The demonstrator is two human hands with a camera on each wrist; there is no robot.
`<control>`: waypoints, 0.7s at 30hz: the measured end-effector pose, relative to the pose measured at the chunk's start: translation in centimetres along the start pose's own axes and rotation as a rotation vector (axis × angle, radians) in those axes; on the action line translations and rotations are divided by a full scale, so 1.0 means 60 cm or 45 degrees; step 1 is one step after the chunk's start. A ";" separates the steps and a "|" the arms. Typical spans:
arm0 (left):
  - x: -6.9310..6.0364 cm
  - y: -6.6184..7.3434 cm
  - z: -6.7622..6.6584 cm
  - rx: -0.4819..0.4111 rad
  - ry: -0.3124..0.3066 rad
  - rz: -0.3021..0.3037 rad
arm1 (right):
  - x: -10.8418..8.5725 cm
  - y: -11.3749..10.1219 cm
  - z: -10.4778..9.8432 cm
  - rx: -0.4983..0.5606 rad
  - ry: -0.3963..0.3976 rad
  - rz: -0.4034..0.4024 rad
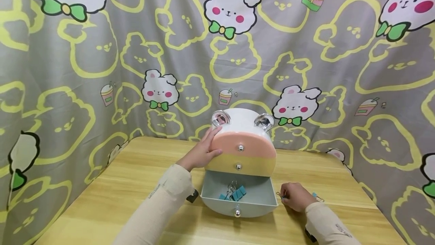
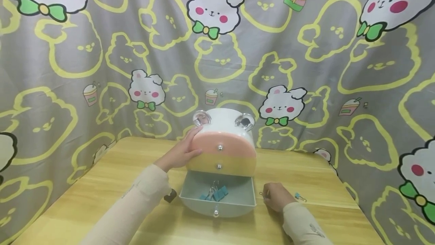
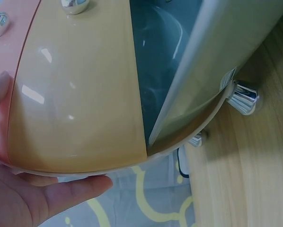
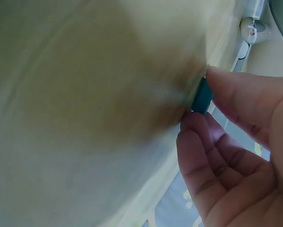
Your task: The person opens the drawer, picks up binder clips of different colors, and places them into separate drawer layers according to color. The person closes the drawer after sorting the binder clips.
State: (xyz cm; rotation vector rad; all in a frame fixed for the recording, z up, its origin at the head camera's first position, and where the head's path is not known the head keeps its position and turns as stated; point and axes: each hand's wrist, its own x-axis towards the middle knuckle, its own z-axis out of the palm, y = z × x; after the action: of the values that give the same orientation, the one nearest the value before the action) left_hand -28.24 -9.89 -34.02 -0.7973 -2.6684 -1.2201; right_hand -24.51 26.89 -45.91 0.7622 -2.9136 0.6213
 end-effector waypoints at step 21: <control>0.003 -0.005 0.004 0.002 0.006 0.006 | -0.019 -0.032 -0.031 0.101 0.144 0.127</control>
State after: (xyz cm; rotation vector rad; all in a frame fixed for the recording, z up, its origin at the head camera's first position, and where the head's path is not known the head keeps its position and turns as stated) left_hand -28.49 -9.82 -34.31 -0.7986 -2.6619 -1.2177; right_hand -22.65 26.64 -43.69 0.5712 -2.8516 0.7665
